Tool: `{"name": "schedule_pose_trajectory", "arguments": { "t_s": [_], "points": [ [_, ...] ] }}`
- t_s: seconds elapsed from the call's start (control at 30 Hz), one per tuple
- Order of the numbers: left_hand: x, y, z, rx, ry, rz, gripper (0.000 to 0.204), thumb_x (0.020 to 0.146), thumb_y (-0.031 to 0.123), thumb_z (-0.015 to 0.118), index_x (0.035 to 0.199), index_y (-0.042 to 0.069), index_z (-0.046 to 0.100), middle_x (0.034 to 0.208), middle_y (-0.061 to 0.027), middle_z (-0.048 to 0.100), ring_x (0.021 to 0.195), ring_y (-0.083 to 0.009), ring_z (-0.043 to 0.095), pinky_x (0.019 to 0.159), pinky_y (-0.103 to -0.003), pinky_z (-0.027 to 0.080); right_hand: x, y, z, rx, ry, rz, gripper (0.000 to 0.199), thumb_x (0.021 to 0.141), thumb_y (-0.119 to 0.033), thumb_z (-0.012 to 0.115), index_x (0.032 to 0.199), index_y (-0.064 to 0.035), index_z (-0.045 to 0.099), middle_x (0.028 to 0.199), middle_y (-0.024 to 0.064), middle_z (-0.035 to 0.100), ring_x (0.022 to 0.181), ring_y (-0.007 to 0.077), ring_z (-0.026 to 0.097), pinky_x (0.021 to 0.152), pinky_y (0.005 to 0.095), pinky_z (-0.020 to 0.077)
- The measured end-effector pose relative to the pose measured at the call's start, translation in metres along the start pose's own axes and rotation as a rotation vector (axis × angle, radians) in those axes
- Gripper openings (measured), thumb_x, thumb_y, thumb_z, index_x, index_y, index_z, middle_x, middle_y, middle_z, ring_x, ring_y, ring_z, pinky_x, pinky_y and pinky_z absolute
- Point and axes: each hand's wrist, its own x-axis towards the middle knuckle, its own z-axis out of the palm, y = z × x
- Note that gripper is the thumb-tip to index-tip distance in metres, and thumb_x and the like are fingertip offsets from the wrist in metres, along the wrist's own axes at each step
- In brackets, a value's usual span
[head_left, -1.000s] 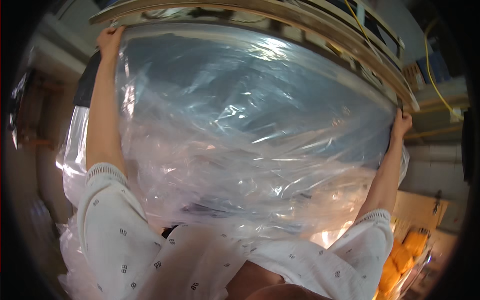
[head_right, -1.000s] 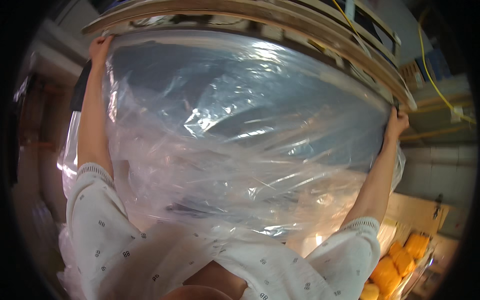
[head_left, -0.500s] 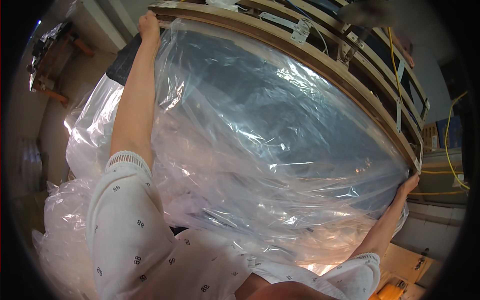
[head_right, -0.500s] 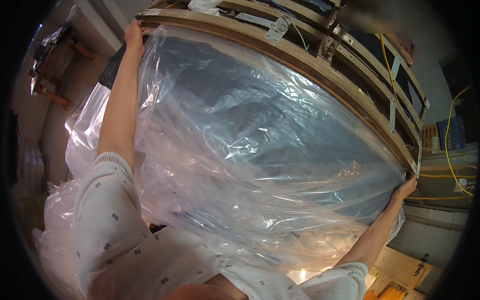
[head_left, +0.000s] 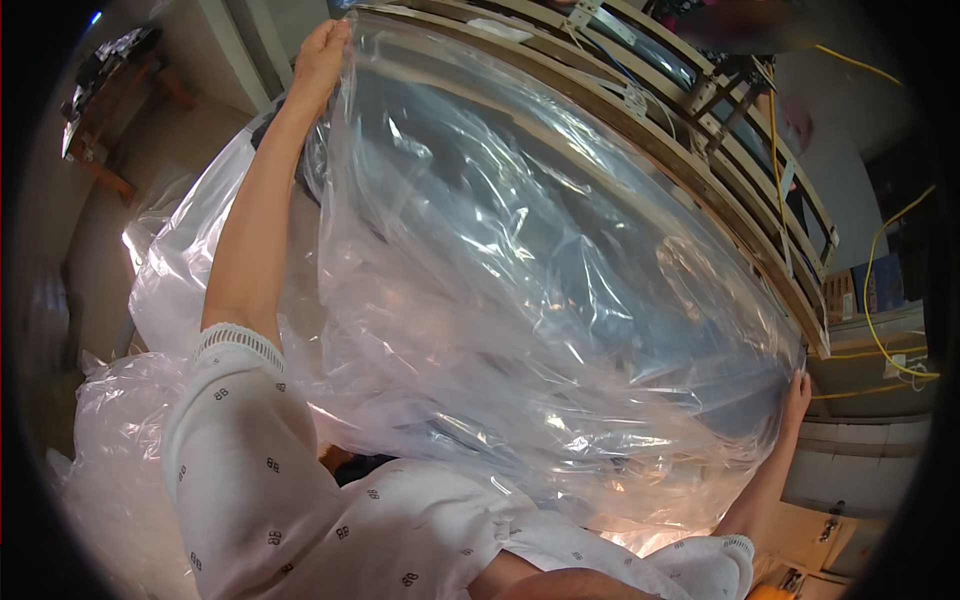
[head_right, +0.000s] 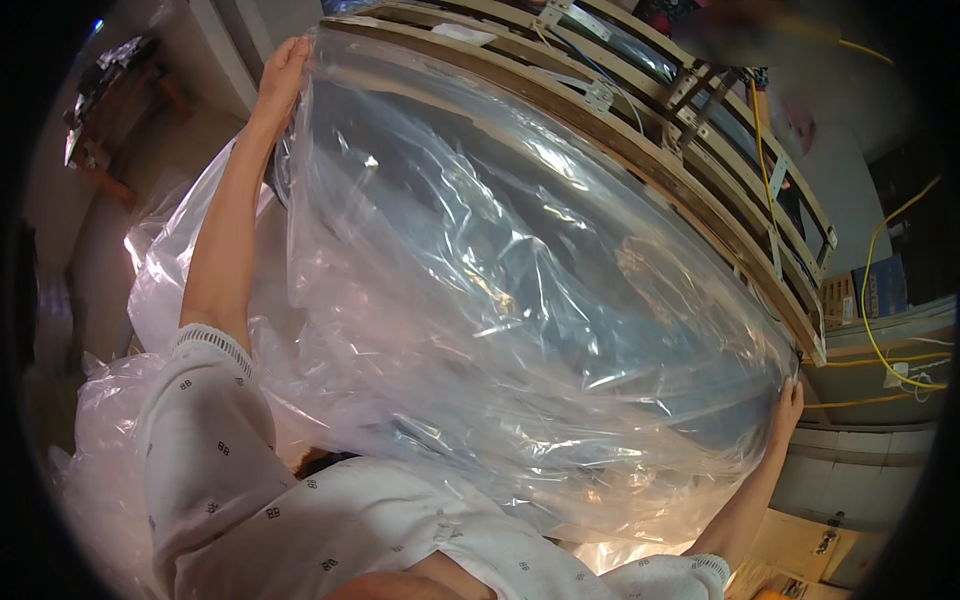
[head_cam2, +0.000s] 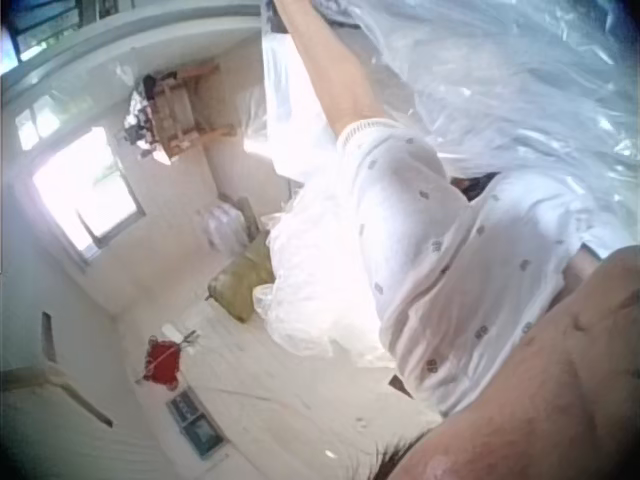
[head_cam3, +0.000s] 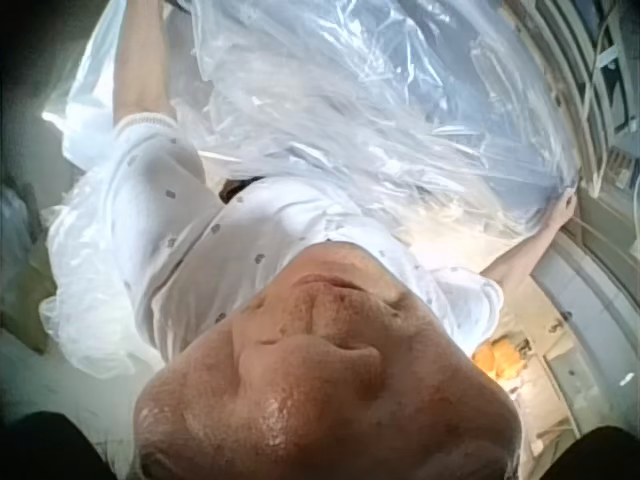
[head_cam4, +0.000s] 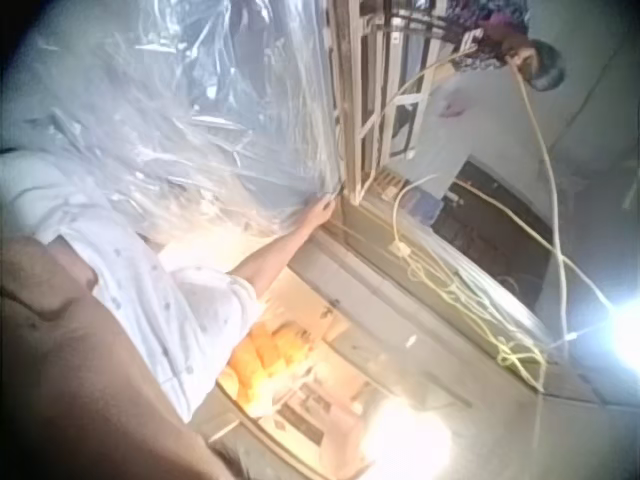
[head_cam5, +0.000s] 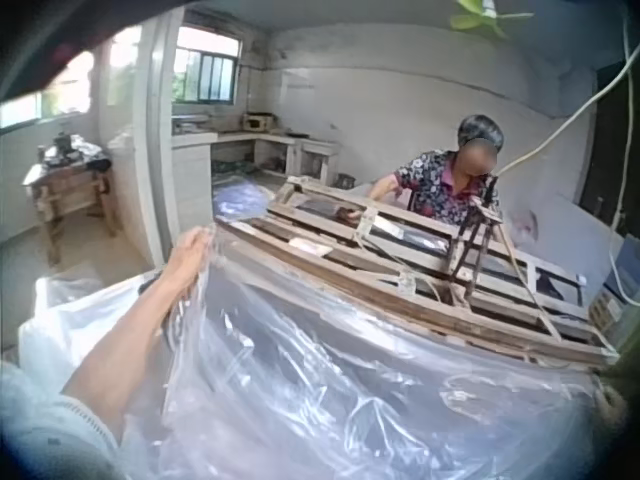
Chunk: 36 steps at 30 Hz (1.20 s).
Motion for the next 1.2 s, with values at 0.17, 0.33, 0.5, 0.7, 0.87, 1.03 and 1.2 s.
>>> {"name": "schedule_pose_trajectory", "arguments": {
  "t_s": [0.17,0.33,0.5,0.7,0.87,1.03,1.2],
  "points": [
    [-0.041,0.036,-0.025,-0.215,-0.091,-0.012,0.028,0.092,0.034,0.044,0.085,0.008,0.053,0.076,0.0037,0.050,0.070,-0.0060,0.043,0.062,-0.020,0.034,-0.032,0.010,-0.003,0.049,0.062,0.085,0.054,0.088,-0.035,0.049,0.122,0.0073,0.043,0.120,0.0172,0.049,0.109,0.0249,0.046,0.092,0.0295,0.0335],
    [-0.079,0.078,-0.050,-0.257,-0.128,-0.059,0.028,0.090,0.034,0.049,0.092,0.007,0.055,0.081,0.0028,0.053,0.077,-0.0055,0.047,0.069,-0.019,0.037,-0.031,0.029,-0.005,0.009,0.012,0.048,0.051,0.089,-0.033,0.048,0.119,0.0080,0.044,0.118,0.0170,0.050,0.107,0.0235,0.047,0.091,0.0293,0.0335],
    [-0.099,0.098,-0.057,-0.363,-0.064,0.015,0.014,0.083,0.019,0.061,0.089,0.006,0.059,0.078,0.0050,0.053,0.075,-0.0037,0.046,0.068,-0.018,0.035,-0.034,0.027,-0.007,0.119,-0.067,0.077,0.036,0.089,-0.030,0.048,0.097,0.0050,0.052,0.092,0.0085,0.054,0.084,0.0159,0.046,0.079,0.0270,0.0372],
    [-0.108,0.106,-0.067,-0.405,-0.038,0.086,0.011,0.081,0.012,0.063,0.089,0.006,0.060,0.081,0.0045,0.056,0.078,-0.0042,0.049,0.072,-0.018,0.038,-0.026,0.041,-0.006,0.050,-0.048,0.021,0.032,0.089,-0.029,0.048,0.092,0.0023,0.051,0.084,0.0058,0.052,0.079,0.0143,0.044,0.074,0.0262,0.0369],
    [-0.117,0.112,-0.069,-0.448,-0.017,0.118,0.009,0.081,0.009,0.062,0.090,0.006,0.064,0.086,0.0028,0.059,0.081,-0.0052,0.051,0.075,-0.019,0.039,-0.029,0.034,0.002,0.042,0.011,0.010,0.032,0.089,-0.029,0.048,0.091,0.0025,0.052,0.085,0.0062,0.052,0.080,0.0146,0.044,0.074,0.0262,0.0369],
    [-0.129,0.127,-0.074,-0.489,0.016,0.126,0.010,0.081,0.008,0.062,0.090,0.005,0.066,0.087,0.0010,0.062,0.080,-0.0060,0.053,0.074,-0.018,0.041,-0.029,0.033,-0.004,0.037,-0.075,0.062,0.041,0.089,-0.029,0.047,0.105,0.0083,0.050,0.098,0.0123,0.055,0.089,0.0182,0.048,0.083,0.0269,0.0363],
    [-0.116,0.126,-0.053,-0.390,0.053,0.188,0.014,0.081,0.009,0.062,0.093,0.003,0.065,0.087,-0.0019,0.063,0.083,-0.0081,0.056,0.078,-0.020,0.043,-0.051,0.065,-0.018,0.100,0.004,0.047,0.036,0.089,-0.028,0.047,0.108,0.0016,0.054,0.101,0.0108,0.059,0.093,0.0167,0.053,0.084,0.0278,0.0387]
  ]
}}
